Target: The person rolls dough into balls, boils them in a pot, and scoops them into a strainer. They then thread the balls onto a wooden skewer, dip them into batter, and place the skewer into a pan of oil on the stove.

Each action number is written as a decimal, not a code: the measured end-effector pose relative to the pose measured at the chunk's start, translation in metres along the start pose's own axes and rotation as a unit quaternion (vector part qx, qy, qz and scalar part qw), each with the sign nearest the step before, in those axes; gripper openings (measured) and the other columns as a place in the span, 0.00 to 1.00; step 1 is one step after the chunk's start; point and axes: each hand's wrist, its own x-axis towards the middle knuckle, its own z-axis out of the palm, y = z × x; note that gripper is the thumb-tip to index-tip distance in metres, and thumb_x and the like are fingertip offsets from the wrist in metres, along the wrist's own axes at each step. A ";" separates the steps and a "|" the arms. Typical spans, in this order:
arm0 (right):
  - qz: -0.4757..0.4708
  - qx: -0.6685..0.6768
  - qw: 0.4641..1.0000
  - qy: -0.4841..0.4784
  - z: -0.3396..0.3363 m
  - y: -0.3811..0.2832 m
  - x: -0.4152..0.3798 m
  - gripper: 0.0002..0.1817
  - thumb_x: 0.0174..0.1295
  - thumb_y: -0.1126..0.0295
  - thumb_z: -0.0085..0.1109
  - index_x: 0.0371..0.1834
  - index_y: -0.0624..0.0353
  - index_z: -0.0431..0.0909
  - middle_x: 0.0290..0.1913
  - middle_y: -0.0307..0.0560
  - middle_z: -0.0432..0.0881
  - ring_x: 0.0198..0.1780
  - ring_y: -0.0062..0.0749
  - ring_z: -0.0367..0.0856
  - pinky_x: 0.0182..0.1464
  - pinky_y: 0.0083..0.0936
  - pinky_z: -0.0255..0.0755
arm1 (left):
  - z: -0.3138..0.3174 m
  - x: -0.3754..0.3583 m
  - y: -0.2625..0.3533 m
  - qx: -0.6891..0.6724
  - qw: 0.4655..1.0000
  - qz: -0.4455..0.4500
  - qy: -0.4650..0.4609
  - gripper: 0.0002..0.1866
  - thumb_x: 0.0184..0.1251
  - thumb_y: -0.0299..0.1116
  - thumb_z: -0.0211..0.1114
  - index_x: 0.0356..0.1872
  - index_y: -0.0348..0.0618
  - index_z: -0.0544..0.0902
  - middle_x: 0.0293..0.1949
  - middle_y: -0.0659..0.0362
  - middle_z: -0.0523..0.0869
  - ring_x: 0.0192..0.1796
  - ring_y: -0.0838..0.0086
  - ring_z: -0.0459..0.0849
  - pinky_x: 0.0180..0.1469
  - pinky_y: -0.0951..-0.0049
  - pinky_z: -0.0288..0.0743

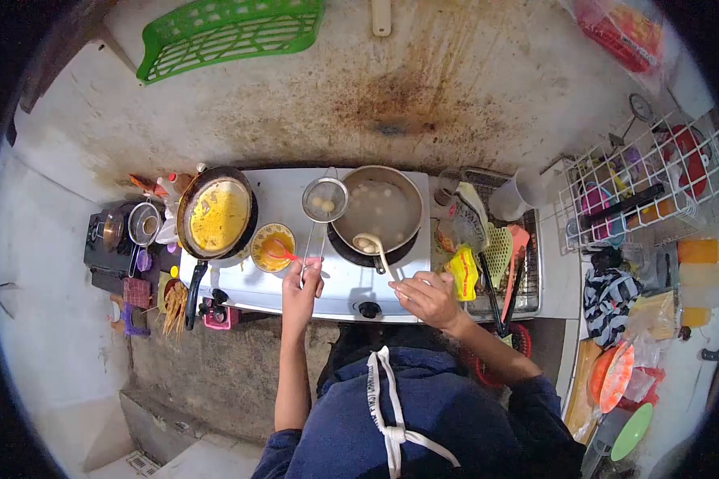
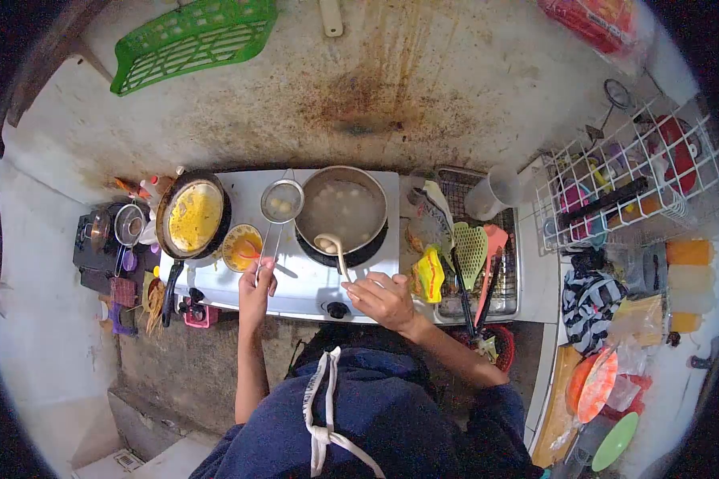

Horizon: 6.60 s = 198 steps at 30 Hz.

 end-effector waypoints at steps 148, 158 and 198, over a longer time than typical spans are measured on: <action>-0.039 0.015 0.999 -0.015 0.006 0.020 0.004 0.11 0.47 0.70 0.61 0.36 0.54 0.81 0.33 0.35 0.79 0.41 0.28 0.75 0.40 0.20 0.67 | -0.016 -0.009 0.001 0.013 0.999 -0.004 0.041 0.10 0.64 0.34 0.57 0.39 0.37 0.76 0.16 0.70 0.66 0.19 0.87 0.61 0.22 0.85 0.50; 0.079 -0.097 0.992 -0.016 0.024 0.075 0.024 0.08 0.52 0.67 0.56 0.35 0.51 0.80 0.33 0.34 0.81 0.42 0.28 0.75 0.40 0.31 0.62 | -0.020 -0.015 -0.001 -0.006 0.999 -0.004 0.041 0.11 0.64 0.34 0.58 0.40 0.37 0.75 0.17 0.70 0.67 0.19 0.88 0.61 0.22 0.85 0.51; 0.227 0.062 0.971 -0.034 0.041 0.020 0.055 0.08 0.53 0.62 0.57 0.32 0.51 0.82 0.30 0.34 0.80 0.40 0.27 0.74 0.43 0.36 0.50 | -0.027 -0.018 0.001 -0.006 0.997 -0.025 0.073 0.11 0.64 0.34 0.58 0.39 0.35 0.75 0.17 0.70 0.67 0.19 0.87 0.62 0.22 0.85 0.52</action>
